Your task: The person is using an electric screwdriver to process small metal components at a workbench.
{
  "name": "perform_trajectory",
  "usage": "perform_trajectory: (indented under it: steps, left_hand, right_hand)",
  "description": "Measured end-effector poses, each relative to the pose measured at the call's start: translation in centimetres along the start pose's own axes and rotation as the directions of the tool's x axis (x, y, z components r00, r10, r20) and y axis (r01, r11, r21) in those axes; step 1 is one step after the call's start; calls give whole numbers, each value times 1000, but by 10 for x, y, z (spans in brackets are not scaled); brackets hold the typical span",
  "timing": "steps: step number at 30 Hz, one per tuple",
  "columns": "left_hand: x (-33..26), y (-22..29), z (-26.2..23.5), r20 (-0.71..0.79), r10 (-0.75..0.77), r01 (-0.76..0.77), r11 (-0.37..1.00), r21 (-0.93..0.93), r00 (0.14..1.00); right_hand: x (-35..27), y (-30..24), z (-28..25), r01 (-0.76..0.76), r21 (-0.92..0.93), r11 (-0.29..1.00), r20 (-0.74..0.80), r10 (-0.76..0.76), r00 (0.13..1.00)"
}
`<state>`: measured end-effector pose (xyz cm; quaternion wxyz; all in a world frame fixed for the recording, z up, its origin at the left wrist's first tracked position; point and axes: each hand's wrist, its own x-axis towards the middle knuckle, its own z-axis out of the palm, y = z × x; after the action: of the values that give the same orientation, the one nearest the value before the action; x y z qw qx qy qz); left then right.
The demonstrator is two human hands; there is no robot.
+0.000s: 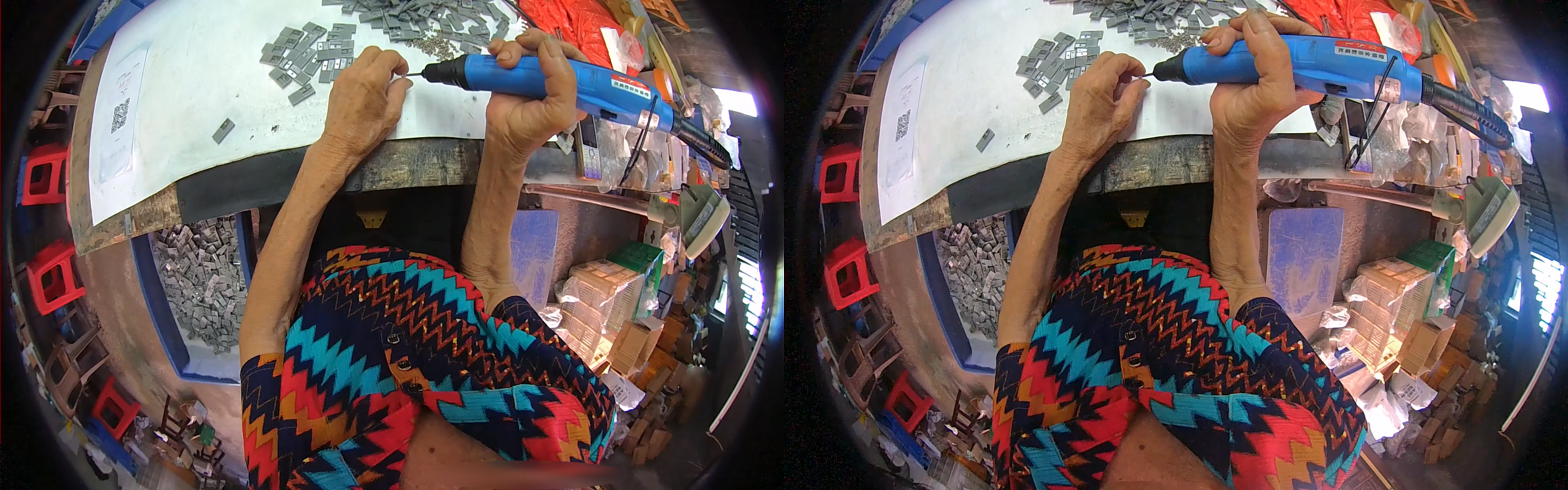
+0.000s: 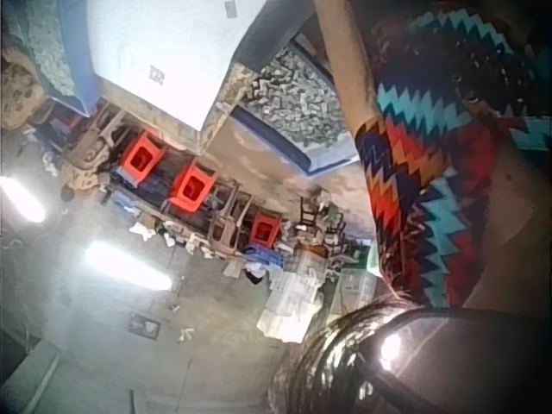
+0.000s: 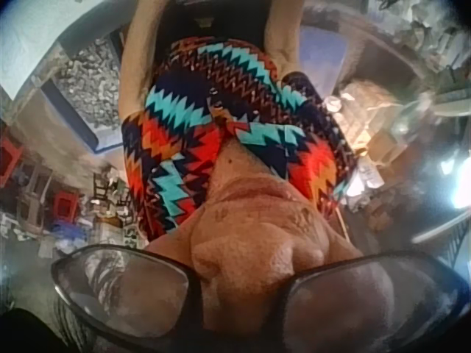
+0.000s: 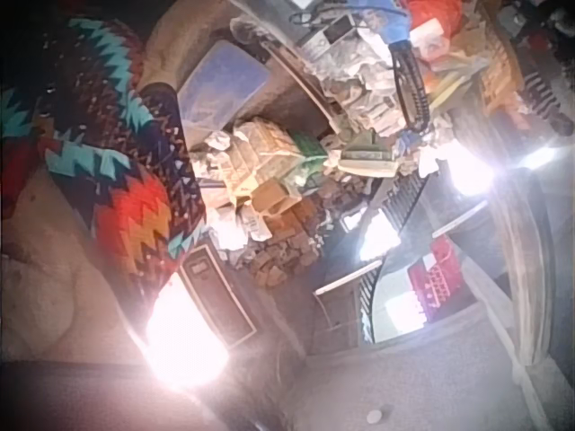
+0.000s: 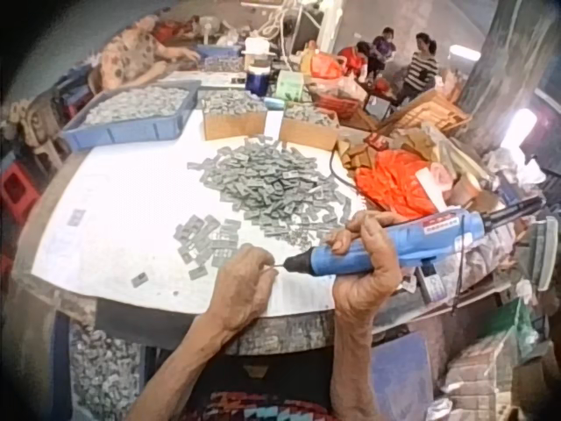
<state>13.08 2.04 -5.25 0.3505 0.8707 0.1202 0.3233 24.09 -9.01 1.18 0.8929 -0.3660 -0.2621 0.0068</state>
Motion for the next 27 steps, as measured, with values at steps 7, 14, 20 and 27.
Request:
perform_trajectory:
  steps: [7,14,20,27]
  left_hand:
    - [0,-1,1,-11,9,-9,1000,4,1000]
    - [0,2,-1,-36,17,-18,1000,-25,999]
    - [0,2,-1,-40,48,-49,998,-38,998]
    - [-1,3,-4,-45,37,-42,994,-103,998]
  right_hand:
    - [0,-2,2,-6,14,1000,-8,6,1000]
    - [-1,-2,0,11,-14,1000,-30,-12,999]
    - [-2,-3,0,5,-8,1000,-27,-5,1000]
    - [-6,-16,11,-19,32,999,6,19,1000]
